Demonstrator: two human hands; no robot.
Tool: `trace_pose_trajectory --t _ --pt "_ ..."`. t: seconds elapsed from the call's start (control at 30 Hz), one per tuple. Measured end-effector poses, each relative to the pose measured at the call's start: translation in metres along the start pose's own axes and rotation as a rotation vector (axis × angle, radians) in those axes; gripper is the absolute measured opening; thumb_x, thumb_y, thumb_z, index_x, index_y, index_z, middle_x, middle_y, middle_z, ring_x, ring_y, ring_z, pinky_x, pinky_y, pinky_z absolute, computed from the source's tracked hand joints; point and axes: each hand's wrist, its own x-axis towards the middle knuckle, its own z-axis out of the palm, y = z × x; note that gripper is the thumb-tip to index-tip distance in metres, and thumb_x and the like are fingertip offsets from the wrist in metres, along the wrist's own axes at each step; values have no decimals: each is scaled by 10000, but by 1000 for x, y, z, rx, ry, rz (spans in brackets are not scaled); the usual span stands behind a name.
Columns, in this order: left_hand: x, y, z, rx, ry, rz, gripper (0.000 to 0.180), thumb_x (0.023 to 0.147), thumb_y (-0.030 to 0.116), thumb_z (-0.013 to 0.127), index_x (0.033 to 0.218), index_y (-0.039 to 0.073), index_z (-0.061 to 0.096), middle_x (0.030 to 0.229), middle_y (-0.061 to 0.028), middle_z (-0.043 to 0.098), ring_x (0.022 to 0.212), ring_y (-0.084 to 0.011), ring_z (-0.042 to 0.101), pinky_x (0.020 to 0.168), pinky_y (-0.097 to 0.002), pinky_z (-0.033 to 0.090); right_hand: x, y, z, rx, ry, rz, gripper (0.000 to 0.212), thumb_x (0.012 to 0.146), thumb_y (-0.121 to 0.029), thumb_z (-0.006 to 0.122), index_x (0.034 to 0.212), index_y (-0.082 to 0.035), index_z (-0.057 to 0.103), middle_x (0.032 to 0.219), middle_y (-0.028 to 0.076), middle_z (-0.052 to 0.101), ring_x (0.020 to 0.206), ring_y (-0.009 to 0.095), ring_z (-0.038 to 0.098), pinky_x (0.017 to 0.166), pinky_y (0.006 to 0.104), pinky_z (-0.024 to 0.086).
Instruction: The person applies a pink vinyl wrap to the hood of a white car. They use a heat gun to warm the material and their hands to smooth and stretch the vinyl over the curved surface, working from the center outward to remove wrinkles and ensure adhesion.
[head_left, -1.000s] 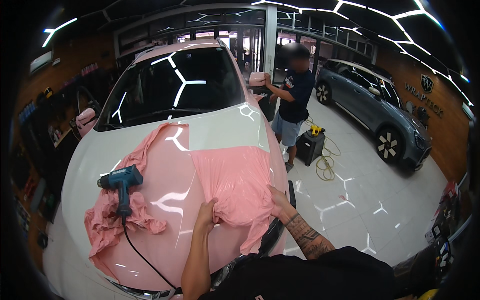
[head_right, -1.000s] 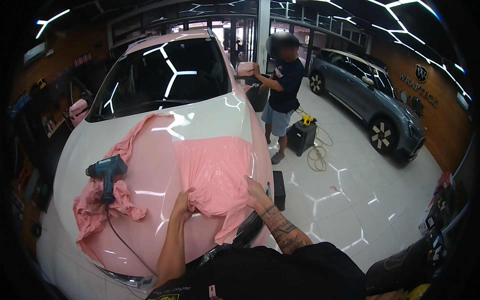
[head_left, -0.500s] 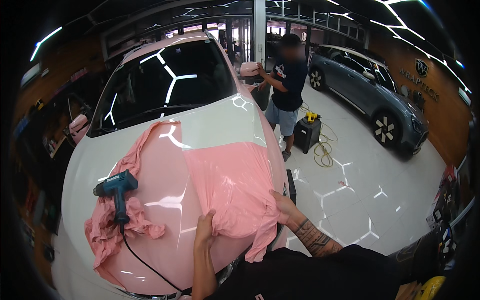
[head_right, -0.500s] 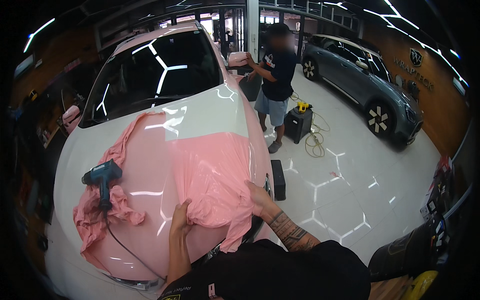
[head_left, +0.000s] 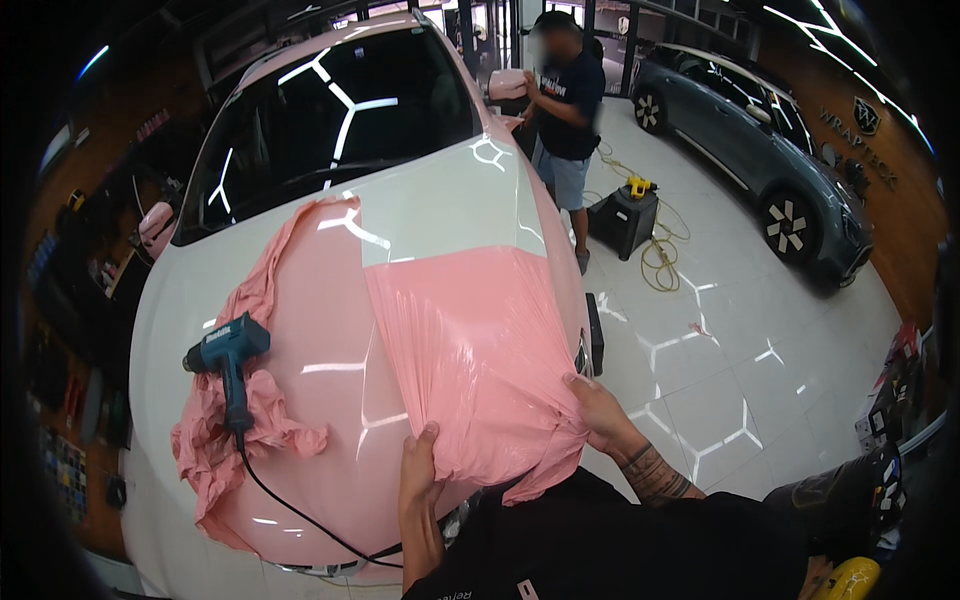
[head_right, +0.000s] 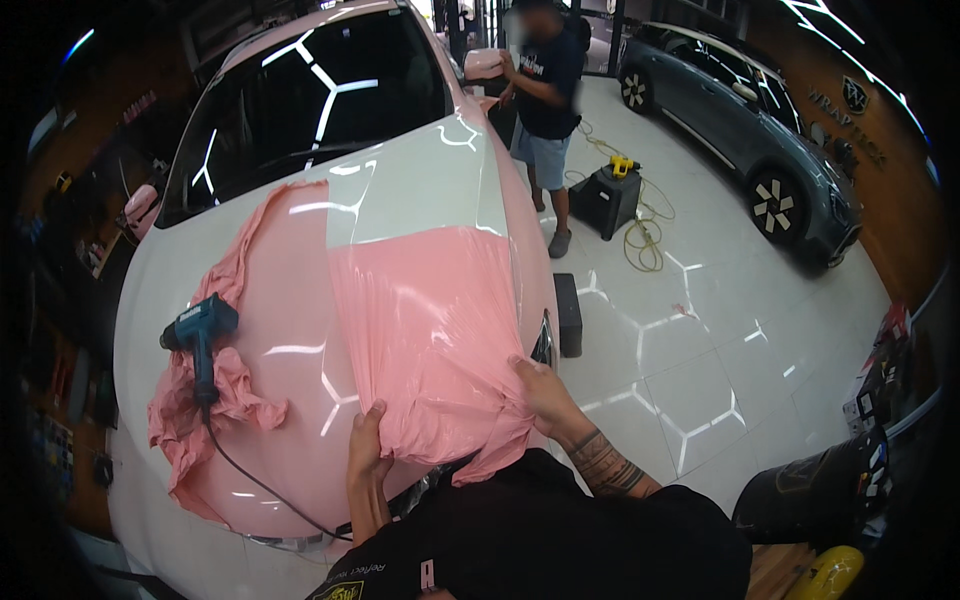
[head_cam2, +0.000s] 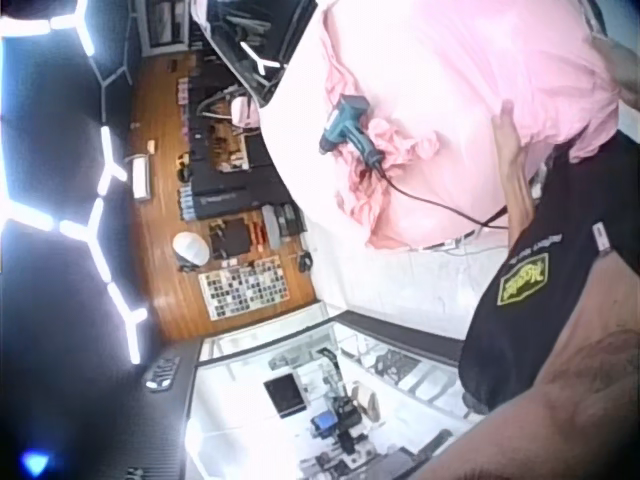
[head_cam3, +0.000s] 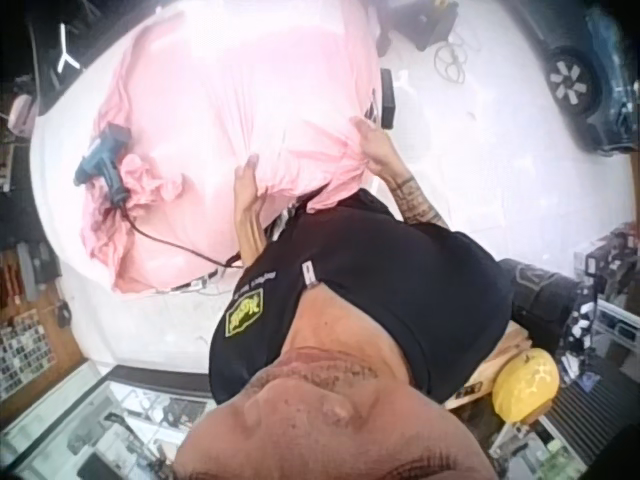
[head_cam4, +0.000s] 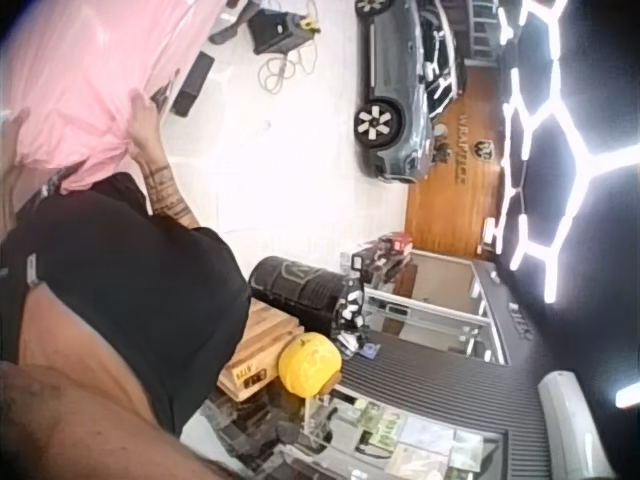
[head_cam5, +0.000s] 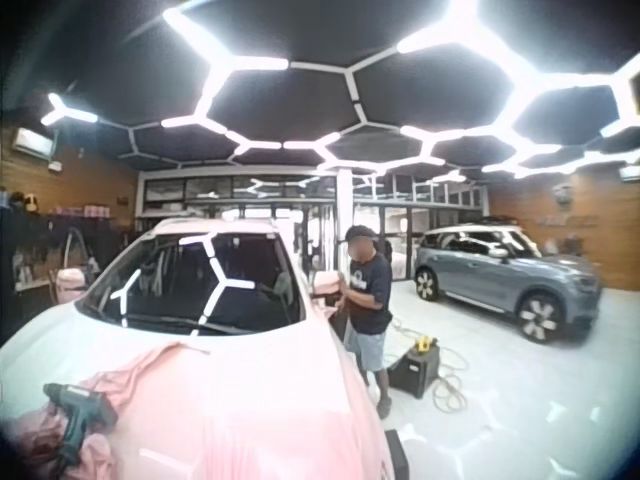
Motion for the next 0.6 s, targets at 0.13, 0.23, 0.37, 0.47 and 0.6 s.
trace_pose_trajectory --t 0.13,0.23,0.37,0.47,0.6 --pt "7 -16 -18 -97 -144 56 431 926 213 556 1218 -81 439 1084 -184 597 920 -276 654 773 -394 566 -11 -7 3 -120 -25 -29 439 1006 -234 417 1256 125 459 1234 167 565 1104 195 561 961 313 442" --pt "-2 -15 -18 -70 -134 49 447 920 208 564 1228 -83 423 1101 -199 586 950 -286 643 782 -416 562 -18 -8 3 -184 -24 -52 439 1010 -236 409 1262 119 462 1234 159 569 1103 186 560 962 308 438" --pt "-14 -10 -12 -20 -34 38 424 917 212 569 1190 -90 450 1086 -203 583 980 -287 634 807 -406 557 -28 -13 2 -240 -28 -21 435 1014 -238 396 1267 108 470 1220 139 583 1090 180 563 950 301 438" --pt "-10 -9 -18 105 22 19 392 914 221 577 1142 -84 484 1027 -174 584 922 -248 631 774 -367 551 -20 -15 -3 -408 -88 -108 397 1007 -239 418 1222 81 508 1161 126 608 1045 174 574 932 298 441" --pt "-2 7 -29 641 -23 144 256 948 209 492 972 -45 510 727 -46 527 630 -133 470 574 -302 413 -7 9 -36 -723 -42 -204 365 992 -186 445 1259 59 482 1212 101 578 1071 160 557 953 295 428"
